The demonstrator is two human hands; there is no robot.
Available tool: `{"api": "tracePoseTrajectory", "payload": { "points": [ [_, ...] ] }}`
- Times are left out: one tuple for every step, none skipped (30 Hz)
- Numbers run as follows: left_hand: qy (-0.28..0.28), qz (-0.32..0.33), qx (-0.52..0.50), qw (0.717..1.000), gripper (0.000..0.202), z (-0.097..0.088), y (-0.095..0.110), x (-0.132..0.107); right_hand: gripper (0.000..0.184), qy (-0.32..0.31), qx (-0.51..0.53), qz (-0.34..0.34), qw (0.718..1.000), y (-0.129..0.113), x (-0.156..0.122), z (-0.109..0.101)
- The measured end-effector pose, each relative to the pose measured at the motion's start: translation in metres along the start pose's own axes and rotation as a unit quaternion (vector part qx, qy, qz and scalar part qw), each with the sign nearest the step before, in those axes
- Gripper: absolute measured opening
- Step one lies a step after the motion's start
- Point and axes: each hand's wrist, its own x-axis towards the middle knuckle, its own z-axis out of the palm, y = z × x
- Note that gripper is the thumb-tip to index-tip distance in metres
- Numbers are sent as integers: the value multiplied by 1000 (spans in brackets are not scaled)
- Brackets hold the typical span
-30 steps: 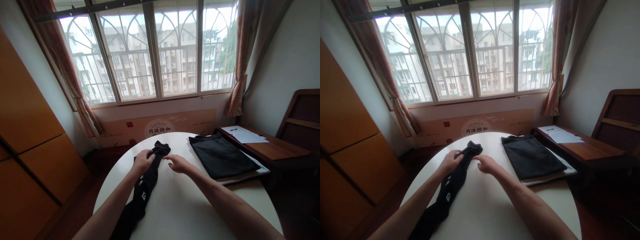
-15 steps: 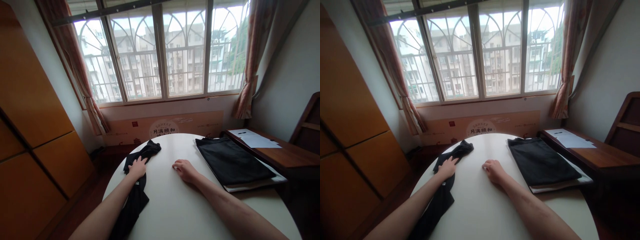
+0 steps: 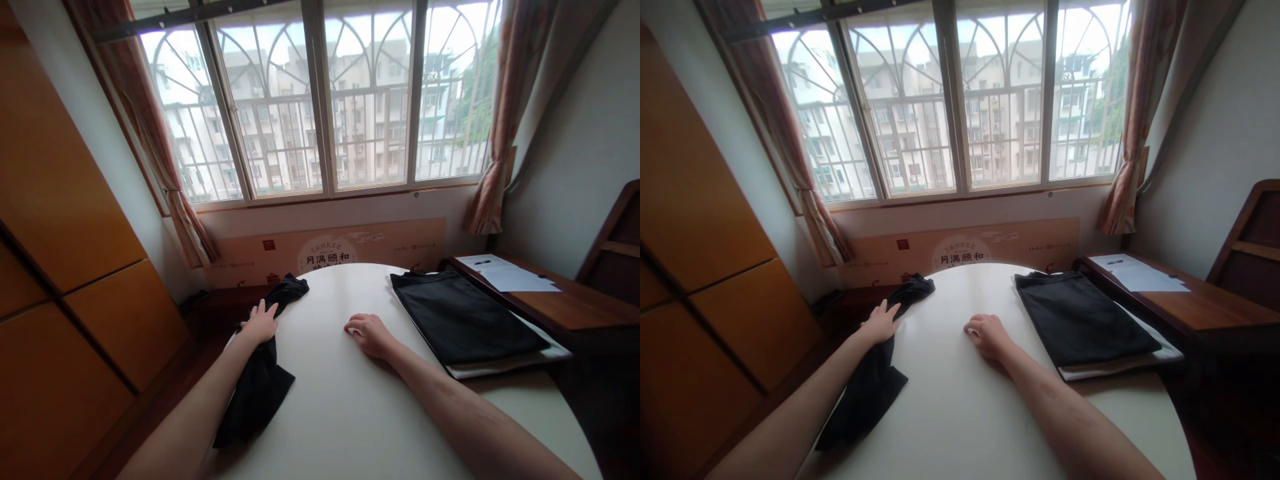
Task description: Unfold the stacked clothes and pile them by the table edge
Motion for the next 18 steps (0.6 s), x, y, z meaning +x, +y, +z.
{"api": "tracePoseTrajectory", "payload": {
  "points": [
    [-10,-5,4,1000,70,-3,2,-15,30,1,1,0,1000,0,0,0],
    [-21,-5,7,1000,71,-4,3,-33,30,2,1,1,1000,0,0,0],
    [-35,3,11,999,73,-5,5,-53,30,4,1,1,1000,0,0,1],
    [-51,16,13,998,76,-4,7,-75,30,6,0,0,1000,1,0,1],
    [-59,30,15,998,80,-2,9,-96,30,8,-1,-1,1000,1,0,1],
    [-69,37,17,997,83,1,12,-115,30,9,-1,-4,1000,2,0,2],
    [-73,39,17,996,83,4,14,-132,29,10,-2,-8,1000,2,-1,2],
    [-74,38,17,996,78,6,16,-145,29,10,-2,-12,1000,2,-1,2],
    [-72,39,18,996,70,8,17,-154,29,10,-2,-15,1000,2,-1,1],
    [-65,46,19,997,62,8,16,-158,29,10,-2,-18,1000,2,-1,1],
    [-56,59,20,997,55,5,13,-160,30,10,-2,-19,1000,2,-2,1],
    [-48,72,20,996,51,2,8,-159,30,11,-1,-21,1000,2,-2,1],
    [-40,84,20,995,50,-4,2,-158,30,13,0,-22,1000,1,-3,0],
    [-30,92,20,995,51,-11,-7,-156,30,16,1,-23,1000,1,-3,0],
    [-20,94,23,995,51,-18,-17,-155,30,19,2,-24,1000,0,-3,0],
    [-14,93,27,995,49,-26,-27,-156,30,20,4,-26,999,0,-4,0],
    [-16,91,32,995,46,-34,-36,-159,30,22,5,-28,999,0,-4,1],
    [-23,90,31,995,41,-41,-45,-163,31,24,6,-29,999,-1,-4,1]
  ]
}}
